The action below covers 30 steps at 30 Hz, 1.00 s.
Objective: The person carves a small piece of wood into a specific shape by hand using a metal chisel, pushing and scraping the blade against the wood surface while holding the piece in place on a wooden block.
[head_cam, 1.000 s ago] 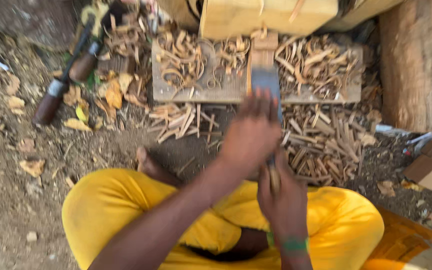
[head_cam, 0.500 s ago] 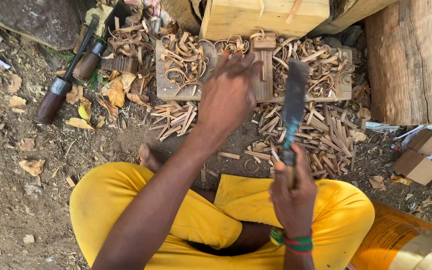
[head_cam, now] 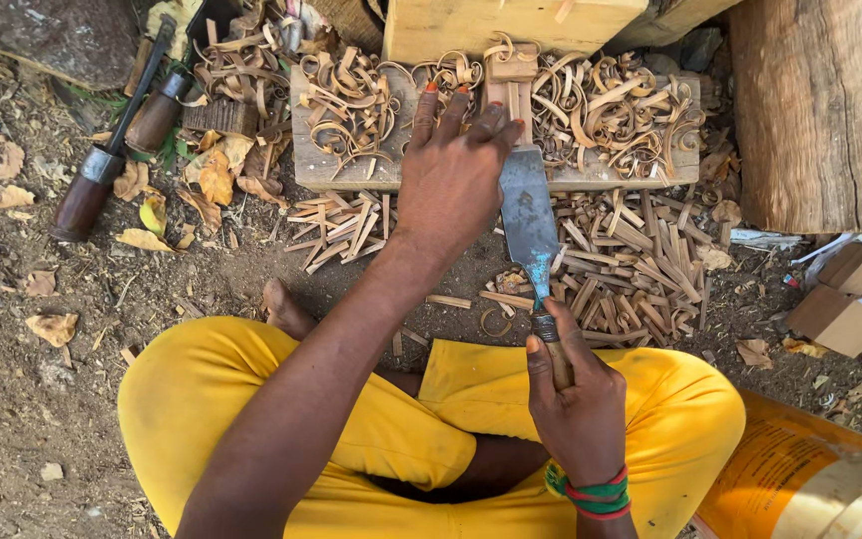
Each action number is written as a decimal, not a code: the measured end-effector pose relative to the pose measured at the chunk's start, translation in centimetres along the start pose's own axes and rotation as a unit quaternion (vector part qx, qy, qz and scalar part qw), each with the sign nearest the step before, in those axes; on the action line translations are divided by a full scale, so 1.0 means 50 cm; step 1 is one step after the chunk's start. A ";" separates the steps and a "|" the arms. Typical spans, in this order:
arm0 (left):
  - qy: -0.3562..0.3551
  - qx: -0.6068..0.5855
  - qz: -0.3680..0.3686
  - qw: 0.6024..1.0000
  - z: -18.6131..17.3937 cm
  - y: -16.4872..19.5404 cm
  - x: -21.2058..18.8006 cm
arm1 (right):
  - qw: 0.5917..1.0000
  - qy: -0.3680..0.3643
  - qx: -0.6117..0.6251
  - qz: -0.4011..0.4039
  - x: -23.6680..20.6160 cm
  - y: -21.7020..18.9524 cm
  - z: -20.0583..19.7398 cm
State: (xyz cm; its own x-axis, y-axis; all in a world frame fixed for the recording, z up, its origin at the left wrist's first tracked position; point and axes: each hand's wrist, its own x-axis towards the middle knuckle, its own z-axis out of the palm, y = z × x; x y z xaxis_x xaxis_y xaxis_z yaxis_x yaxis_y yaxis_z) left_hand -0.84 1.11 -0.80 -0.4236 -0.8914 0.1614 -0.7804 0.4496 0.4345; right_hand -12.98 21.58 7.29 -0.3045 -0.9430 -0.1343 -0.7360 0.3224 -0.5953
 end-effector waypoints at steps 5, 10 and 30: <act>0.031 -0.006 -0.006 0.999 -0.001 0.006 -0.010 | 1.000 0.010 0.009 -0.017 0.001 -0.011 -0.001; 0.022 -0.002 -0.011 1.000 0.000 0.006 -0.009 | 0.999 -0.004 -0.035 0.017 0.002 -0.019 -0.004; -0.045 -0.035 0.055 0.997 -0.053 0.088 -0.078 | 0.979 -0.095 -0.119 0.137 0.012 -0.055 -0.007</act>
State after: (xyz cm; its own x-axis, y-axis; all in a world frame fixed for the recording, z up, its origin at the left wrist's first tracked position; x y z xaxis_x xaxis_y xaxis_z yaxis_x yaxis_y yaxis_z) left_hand -1.42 6.40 2.82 -0.5466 -0.8267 0.1336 -0.6943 0.5366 0.4795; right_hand -11.38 20.14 9.13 -0.4081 -0.8098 -0.4215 -0.7701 0.5533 -0.3174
